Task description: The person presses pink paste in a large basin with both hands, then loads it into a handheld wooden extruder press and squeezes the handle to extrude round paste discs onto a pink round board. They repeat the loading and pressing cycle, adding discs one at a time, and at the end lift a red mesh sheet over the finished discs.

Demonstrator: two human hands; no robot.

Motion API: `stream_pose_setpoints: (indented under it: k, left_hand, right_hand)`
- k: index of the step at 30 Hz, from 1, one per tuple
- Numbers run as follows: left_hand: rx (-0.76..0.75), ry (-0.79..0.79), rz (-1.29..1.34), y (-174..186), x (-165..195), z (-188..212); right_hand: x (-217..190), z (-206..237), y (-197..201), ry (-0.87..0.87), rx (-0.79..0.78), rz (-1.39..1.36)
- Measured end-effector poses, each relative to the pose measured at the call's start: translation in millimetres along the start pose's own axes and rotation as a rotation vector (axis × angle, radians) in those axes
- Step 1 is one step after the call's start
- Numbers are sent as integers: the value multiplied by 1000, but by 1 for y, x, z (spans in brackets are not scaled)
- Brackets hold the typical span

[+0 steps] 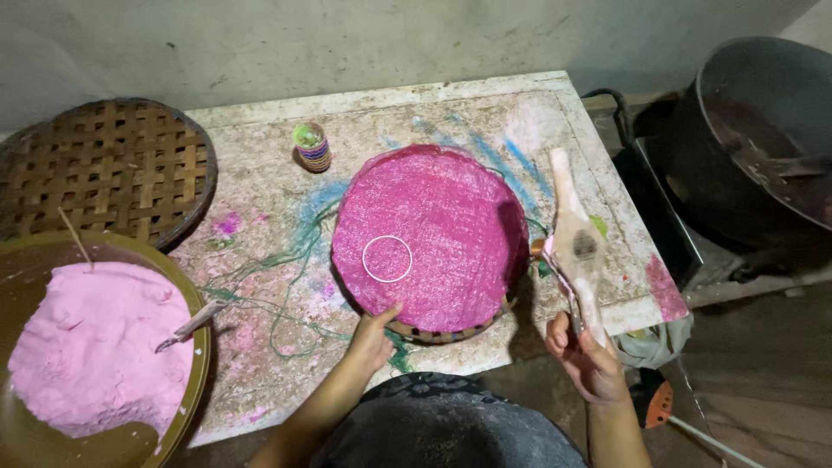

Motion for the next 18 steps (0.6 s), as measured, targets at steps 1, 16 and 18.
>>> stream_pose_setpoints:
  k: [1,16,18]
  left_hand:
    - [-14,37,12,7,3,-1]
    - [-164,-1307,-1450,-3,101,93]
    - [-278,-780,-1248,-5,124,83]
  right_hand:
    - [3,-1,-1,-6,-13,-7]
    - [31,-58,-66,-463,-652,206]
    - [17,-76,-80,-567,-792,306]
Point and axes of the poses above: each hand's wrist, its own z-axis away from the middle knuckle, its own y-axis out of the back of the hand, x = y × z, the point moved 1 cm from there along -z, towards the middle knuckle, and after that the axes turned 5 degrees about x, right-handed, at the moved point
